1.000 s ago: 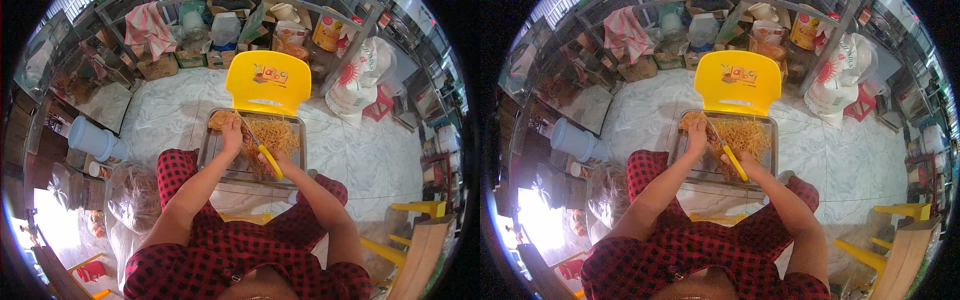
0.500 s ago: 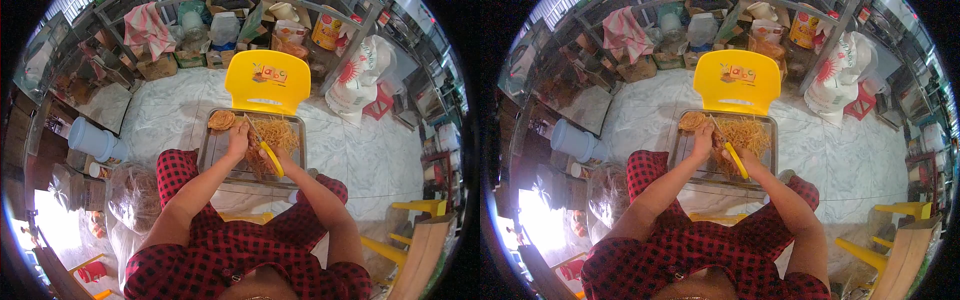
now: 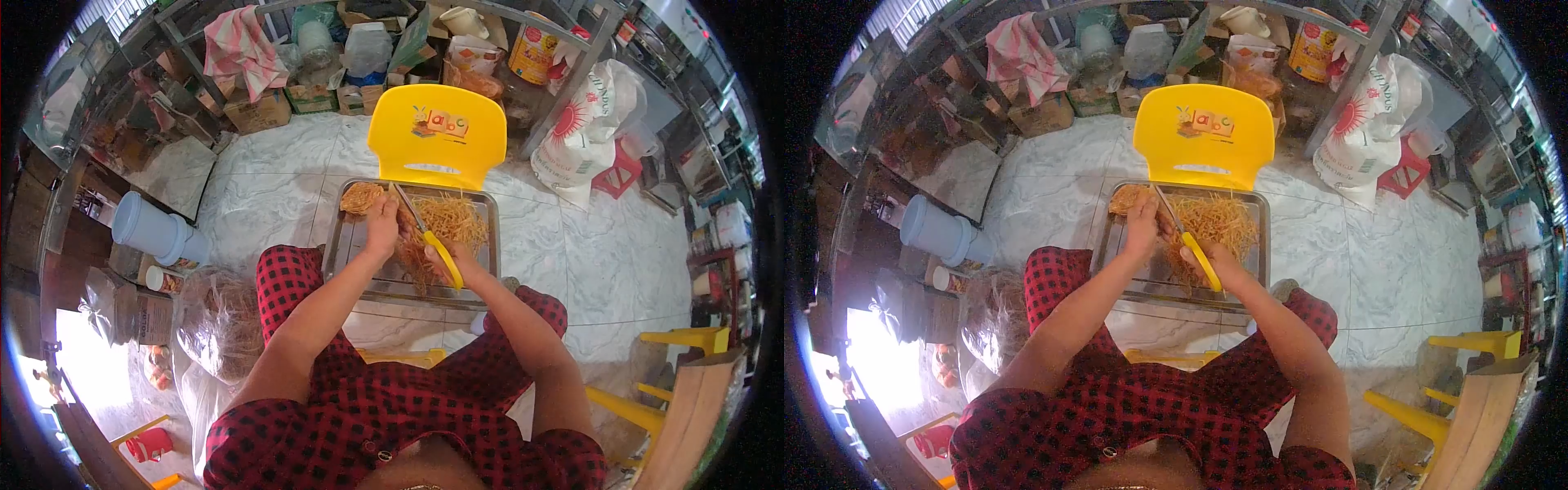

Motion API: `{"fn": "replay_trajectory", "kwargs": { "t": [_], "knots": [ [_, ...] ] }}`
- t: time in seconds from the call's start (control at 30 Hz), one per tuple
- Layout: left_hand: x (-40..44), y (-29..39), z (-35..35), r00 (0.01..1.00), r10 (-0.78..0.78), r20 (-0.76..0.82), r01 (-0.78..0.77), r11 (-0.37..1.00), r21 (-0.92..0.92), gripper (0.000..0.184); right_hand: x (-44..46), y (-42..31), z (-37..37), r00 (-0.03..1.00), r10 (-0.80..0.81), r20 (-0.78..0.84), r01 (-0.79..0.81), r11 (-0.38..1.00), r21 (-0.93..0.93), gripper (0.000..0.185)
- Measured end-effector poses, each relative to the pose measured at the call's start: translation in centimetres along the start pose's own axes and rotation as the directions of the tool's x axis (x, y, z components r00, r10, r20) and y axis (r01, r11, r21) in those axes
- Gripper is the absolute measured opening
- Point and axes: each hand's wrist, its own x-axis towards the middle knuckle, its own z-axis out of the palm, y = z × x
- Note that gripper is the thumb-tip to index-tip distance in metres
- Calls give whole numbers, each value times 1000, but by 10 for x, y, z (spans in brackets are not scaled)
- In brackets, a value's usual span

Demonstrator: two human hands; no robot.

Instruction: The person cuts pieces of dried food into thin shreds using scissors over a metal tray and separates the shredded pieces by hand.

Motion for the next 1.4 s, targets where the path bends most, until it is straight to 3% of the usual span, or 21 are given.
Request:
{"fn": "replay_trajectory", "kwargs": {
  "t": [0.23,0.3,0.33,0.5,0.73,0.83,0.9,0.93,1.0,1.13,1.2,1.23,1.3,1.33,1.4],
  "knots": [
    [15,5,-11,994,95,-50,-93,995,31,22,3,4,-1,993,35,113,-39,999,27,52],
    [18,5,-12,967,246,-60,-243,968,61,24,1,5,-1,988,-33,153,39,999,-35,56],
    [18,4,-12,968,244,-59,-241,969,62,24,2,8,-1,988,-31,152,37,999,-34,56],
    [12,13,-10,935,349,-67,-315,901,298,24,4,11,-2,990,14,144,-3,997,-72,60],
    [14,13,-12,974,203,-96,-192,975,115,24,3,10,-1,988,16,151,-10,999,-39,57],
    [15,9,-13,967,248,-57,-238,960,146,24,5,12,-2,986,24,166,-17,999,-43,55],
    [18,5,-13,901,434,0,-409,849,335,23,2,6,-2,992,8,129,2,997,-76,55],
    [19,2,-14,901,434,0,-409,849,335,23,0,3,-1,992,8,128,2,997,-77,55],
    [20,1,-14,956,293,-29,-283,942,179,22,-2,-1,1,993,37,112,-32,998,-44,54],
    [12,10,-9,978,200,-52,-191,971,147,22,2,8,0,995,31,98,-28,999,-23,52],
    [10,14,-9,931,363,-39,-325,873,363,21,5,10,0,995,43,91,-45,999,19,51],
    [11,13,-9,931,363,-40,-325,874,362,21,4,10,0,995,44,91,-46,999,18,51],
    [14,10,-9,987,145,-71,-136,984,113,21,4,10,-1,999,46,24,-45,997,-69,51],
    [15,8,-10,987,145,-72,-137,984,112,21,3,8,-1,999,46,24,-44,997,-71,51],
    [15,9,-11,947,318,-39,-301,926,228,20,0,3,0,998,52,18,-51,997,-52,51]
  ]
}}
